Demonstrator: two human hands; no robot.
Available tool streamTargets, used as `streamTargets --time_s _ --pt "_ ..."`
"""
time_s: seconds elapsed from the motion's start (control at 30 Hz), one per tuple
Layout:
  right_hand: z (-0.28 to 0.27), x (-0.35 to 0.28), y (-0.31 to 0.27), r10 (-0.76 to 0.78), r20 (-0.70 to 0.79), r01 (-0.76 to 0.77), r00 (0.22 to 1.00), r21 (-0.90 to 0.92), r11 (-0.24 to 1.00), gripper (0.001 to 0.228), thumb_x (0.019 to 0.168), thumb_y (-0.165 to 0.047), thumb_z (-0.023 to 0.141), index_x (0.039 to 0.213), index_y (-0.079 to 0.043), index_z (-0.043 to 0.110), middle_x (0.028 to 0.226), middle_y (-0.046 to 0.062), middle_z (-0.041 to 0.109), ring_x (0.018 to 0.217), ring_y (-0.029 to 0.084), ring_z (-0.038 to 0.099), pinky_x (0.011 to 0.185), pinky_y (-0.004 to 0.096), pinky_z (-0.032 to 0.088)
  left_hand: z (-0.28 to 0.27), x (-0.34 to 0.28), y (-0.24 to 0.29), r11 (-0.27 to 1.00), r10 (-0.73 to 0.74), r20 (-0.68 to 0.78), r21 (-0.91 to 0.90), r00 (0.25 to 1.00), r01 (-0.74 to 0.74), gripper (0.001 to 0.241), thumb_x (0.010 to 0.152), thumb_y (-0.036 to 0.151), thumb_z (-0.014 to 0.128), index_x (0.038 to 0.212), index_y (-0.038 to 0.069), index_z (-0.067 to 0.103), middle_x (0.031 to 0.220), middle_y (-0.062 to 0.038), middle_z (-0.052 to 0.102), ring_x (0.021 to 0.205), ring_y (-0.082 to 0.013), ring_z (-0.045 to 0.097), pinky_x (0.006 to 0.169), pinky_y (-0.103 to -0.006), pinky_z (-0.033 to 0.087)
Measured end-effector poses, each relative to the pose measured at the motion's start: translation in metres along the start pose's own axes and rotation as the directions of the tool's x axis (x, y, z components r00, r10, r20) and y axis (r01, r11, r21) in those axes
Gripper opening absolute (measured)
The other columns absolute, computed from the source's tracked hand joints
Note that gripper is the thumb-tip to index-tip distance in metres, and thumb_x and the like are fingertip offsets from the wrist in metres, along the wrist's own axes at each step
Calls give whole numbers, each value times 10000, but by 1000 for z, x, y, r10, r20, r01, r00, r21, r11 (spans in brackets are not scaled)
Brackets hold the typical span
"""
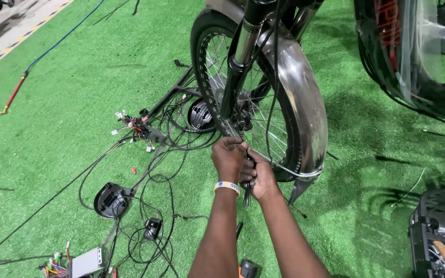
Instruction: The person assembles an electric bicycle by tightening the seat post, attaching the rear rack, and securing the front wheel. They use a wrench to tighten bolts on the seat and rack, then work on the front wheel axle and handlebar area.
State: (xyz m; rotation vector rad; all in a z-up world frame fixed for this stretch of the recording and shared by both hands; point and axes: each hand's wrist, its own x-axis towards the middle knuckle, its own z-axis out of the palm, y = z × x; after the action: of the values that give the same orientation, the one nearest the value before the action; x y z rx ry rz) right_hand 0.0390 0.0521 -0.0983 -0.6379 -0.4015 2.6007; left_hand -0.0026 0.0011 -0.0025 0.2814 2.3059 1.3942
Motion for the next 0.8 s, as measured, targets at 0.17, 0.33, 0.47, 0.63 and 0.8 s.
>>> streamTargets --time_s 0.17,0.33,0.47,0.63,0.8 --pt "0 1 12 -103 -88 98 991 -63 993 246 902 -325 607 725 -180 514 521 -101 321 302 11 287 283 165 267 7 17 -11 998 9 2 -64 1000 -9 141 792 106 724 932 115 736 840 -76 751 839 -268 721 812 -372 535" --pt "28 -19 8 -229 -126 204 965 -179 962 251 938 -326 571 735 -195 506 509 -95 349 290 32 304 290 185 284 15 43 -28 997 21 17 -73 1000 -20 139 779 116 729 917 133 734 775 -52 737 675 -253 700 734 -357 553" --pt "10 -6 13 -94 -78 92 993 -31 995 245 908 -316 628 745 -157 538 519 -104 327 284 5 283 273 168 265 7 39 -21 999 35 30 -7 999 -35 95 774 132 749 866 148 731 628 2 700 760 -241 713 819 -341 526" --pt "19 -16 -1 -11 31 10 999 12 1000 237 920 -275 625 744 -132 553 516 -111 324 273 -15 297 262 154 254 2 32 -18 999 43 25 -4 999 -43 112 758 135 767 861 154 728 642 1 702 774 -232 711 821 -348 527" --pt "20 -14 12 -104 -57 101 993 -67 993 296 917 -336 627 703 -180 495 521 -111 319 288 5 291 283 169 258 9 45 -28 998 62 47 -12 997 -62 140 769 122 762 905 134 730 725 -38 727 842 -261 711 834 -384 519"
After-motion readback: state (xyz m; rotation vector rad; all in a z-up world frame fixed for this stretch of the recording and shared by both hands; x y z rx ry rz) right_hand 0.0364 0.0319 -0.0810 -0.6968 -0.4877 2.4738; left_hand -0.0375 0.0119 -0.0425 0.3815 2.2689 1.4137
